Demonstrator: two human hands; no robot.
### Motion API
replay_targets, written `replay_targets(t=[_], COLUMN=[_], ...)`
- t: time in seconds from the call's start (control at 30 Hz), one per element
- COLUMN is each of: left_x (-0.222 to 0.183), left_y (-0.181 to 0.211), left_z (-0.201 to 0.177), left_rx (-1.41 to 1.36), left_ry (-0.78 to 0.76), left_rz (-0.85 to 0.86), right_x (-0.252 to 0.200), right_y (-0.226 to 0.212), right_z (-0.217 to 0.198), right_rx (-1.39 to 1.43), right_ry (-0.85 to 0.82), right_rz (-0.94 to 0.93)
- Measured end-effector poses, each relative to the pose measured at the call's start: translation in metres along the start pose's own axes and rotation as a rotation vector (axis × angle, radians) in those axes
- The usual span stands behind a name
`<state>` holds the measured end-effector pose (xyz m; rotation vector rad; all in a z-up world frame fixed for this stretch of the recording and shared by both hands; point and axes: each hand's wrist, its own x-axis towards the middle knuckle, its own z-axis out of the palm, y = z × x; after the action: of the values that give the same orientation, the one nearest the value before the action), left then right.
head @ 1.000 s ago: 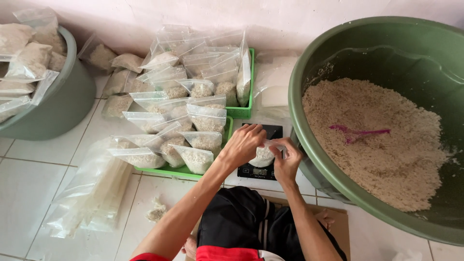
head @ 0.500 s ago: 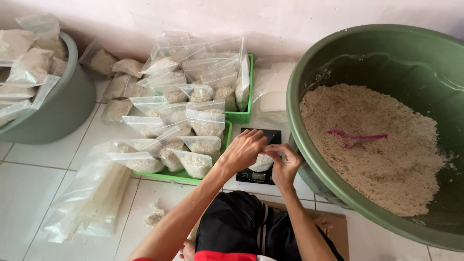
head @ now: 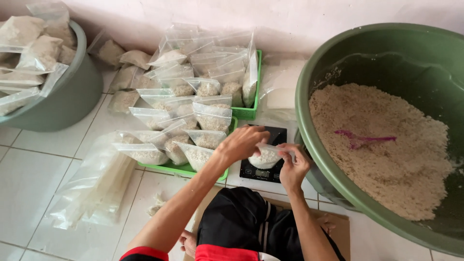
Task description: Filling small plastic bags with granular material from a large tub, weighing them on a digital scale, and organizing them in a tray.
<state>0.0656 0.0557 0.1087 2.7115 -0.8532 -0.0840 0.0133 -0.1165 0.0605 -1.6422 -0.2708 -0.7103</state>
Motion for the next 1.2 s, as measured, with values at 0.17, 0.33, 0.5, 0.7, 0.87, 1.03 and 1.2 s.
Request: replay_targets(t=[0.17, 0.33, 0.5, 0.7, 0.87, 1.03, 1.2], left_x=[-0.002, 0.004, 0.001, 0.010, 0.025, 0.040, 0.054], left_y=[-0.009, -0.019, -0.017, 0.011, -0.001, -0.026, -0.041], left_z=[0.005, 0.027, 0.020, 0.005, 0.041, 0.010, -0.059], left_rx=[0.062, 0.111, -0.010, -0.098, 0.115, 0.150, 0.034], left_ry=[0.042, 0.052, -0.049, -0.051, 0.040, 0.049, 0.206], left_rz=[-0.007, -0.002, -0.061, 0.011, 0.099, 0.081, 0.004], right_x=[0.001, 0.002, 0.002, -0.003, -0.004, -0.023, -0.044], right_y=[-0.001, -0.005, -0.002, 0.010, -0.013, -0.026, -0.003], right_z=[0.001, -0.001, -0.003, 0.002, 0.001, -0.011, -0.028], right_rx=[-0.023, -0.007, 0.007, 0.008, -0.111, -0.243, -0.351], right_ry=[0.020, 0.014, -0.014, -0.022, 0.039, -0.037, -0.140], right_rz=[-0.030, -0.074, -0.088, -0.042, -0.104, 0.070, 0.075])
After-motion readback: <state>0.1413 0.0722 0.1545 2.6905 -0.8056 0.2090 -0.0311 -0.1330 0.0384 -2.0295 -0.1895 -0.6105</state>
